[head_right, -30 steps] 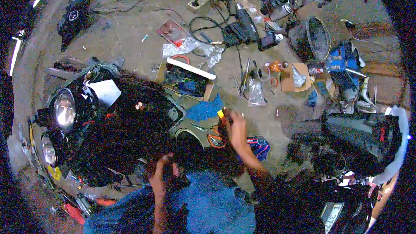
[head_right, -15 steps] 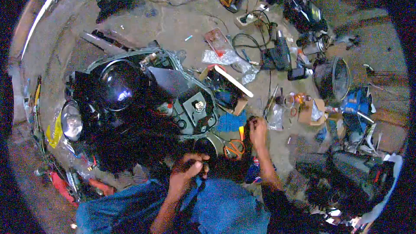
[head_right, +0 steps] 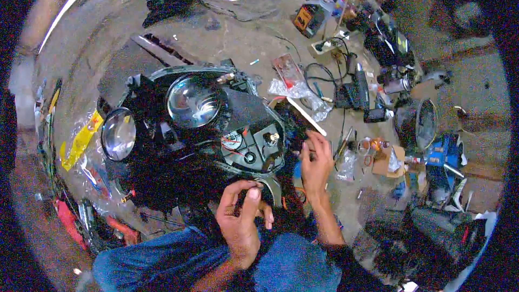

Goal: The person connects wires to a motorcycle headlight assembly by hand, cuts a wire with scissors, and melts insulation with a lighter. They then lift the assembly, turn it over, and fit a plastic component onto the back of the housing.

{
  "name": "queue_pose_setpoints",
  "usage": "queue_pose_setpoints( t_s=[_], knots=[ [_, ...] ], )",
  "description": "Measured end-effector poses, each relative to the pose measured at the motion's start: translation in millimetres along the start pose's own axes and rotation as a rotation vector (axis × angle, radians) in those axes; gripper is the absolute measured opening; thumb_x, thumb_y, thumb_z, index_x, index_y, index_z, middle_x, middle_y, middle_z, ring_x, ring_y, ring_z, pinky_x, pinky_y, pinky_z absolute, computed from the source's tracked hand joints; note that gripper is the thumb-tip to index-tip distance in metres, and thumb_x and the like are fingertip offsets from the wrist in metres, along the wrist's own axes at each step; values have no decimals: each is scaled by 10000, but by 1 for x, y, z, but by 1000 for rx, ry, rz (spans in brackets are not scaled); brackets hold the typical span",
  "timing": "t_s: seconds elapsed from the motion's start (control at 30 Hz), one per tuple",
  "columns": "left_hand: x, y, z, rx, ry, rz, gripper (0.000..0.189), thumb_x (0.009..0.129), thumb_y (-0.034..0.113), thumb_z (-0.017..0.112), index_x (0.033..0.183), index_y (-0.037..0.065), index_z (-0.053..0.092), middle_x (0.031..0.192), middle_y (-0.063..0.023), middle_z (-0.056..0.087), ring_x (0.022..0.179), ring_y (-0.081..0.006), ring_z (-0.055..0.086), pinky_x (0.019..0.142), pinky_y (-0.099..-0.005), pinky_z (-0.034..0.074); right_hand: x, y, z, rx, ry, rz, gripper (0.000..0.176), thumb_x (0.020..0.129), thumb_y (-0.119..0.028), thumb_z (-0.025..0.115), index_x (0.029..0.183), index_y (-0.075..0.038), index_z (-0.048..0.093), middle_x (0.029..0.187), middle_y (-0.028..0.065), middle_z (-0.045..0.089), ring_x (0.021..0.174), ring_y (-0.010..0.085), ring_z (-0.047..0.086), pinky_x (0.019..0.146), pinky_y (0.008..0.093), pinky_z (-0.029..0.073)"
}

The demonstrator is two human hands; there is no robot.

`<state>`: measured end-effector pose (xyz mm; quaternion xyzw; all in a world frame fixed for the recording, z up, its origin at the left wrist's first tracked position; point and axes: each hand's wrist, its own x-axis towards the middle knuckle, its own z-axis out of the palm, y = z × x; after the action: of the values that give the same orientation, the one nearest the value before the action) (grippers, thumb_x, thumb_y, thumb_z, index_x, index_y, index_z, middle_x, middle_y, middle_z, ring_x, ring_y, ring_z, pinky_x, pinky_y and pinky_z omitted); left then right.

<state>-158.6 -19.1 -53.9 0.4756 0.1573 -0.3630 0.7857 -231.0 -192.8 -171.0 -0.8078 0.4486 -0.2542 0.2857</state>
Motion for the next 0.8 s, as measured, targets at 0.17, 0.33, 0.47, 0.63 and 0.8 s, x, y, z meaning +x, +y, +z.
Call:
queue_pose_setpoints(
  t_s=[0.17, 0.33, 0.47, 0.63, 0.8],
  knots=[
    [-1, -1, -2, 93, 13, 67, 142, 1032, 59, 689, 1159, 9, 652, 873, -46, 676, 602, -72, 586, 483, -234, 427, -35, -64, -59, 191, -121, 5, 202, 888, -21, 805, 1089, 1, 792, 994, 132, 751, 848, 208, 718, 723, 339, 591],
    [-3, -1, 2, 114, -24, 97, 124, 1019, 54, 708, 1131, 17, 670, 836, -13, 663, 576, -28, 509, 468, -217, 366, -30, -114, -70, 286, -299, -339, 285, 773, 2, 884, 1044, 3, 797, 979, 124, 786, 860, 240, 758, 755, 339, 606],
    [-2, 10, -2, 78, -27, 50, 123, 1011, 63, 724, 1120, 29, 681, 836, 3, 656, 569, -5, 469, 463, -208, 328, -19, -115, -67, 333, -373, -436, 228, 790, -2, 872, 1005, -6, 795, 988, 130, 788, 877, 248, 768, 756, 345, 614],
    [5, 21, -2, 122, -19, 23, 201, 1027, 101, 711, 1215, 36, 685, 774, 36, 587, 552, 3, 426, 456, -206, 310, -6, -127, -62, 317, -351, -444, 198, 794, 14, 861, 973, -2, 776, 967, 125, 782, 870, 250, 764, 767, 346, 607],
    [13, 45, 28, 84, 40, -46, 258, 1090, 194, 605, 1271, 26, 678, 665, 50, 453, 469, -25, 367, 406, -231, 280, 23, -145, -65, 257, -240, -512, 214, 802, 29, 849, 990, 5, 750, 965, 133, 773, 869, 260, 754, 785, 350, 598]
  ],
)
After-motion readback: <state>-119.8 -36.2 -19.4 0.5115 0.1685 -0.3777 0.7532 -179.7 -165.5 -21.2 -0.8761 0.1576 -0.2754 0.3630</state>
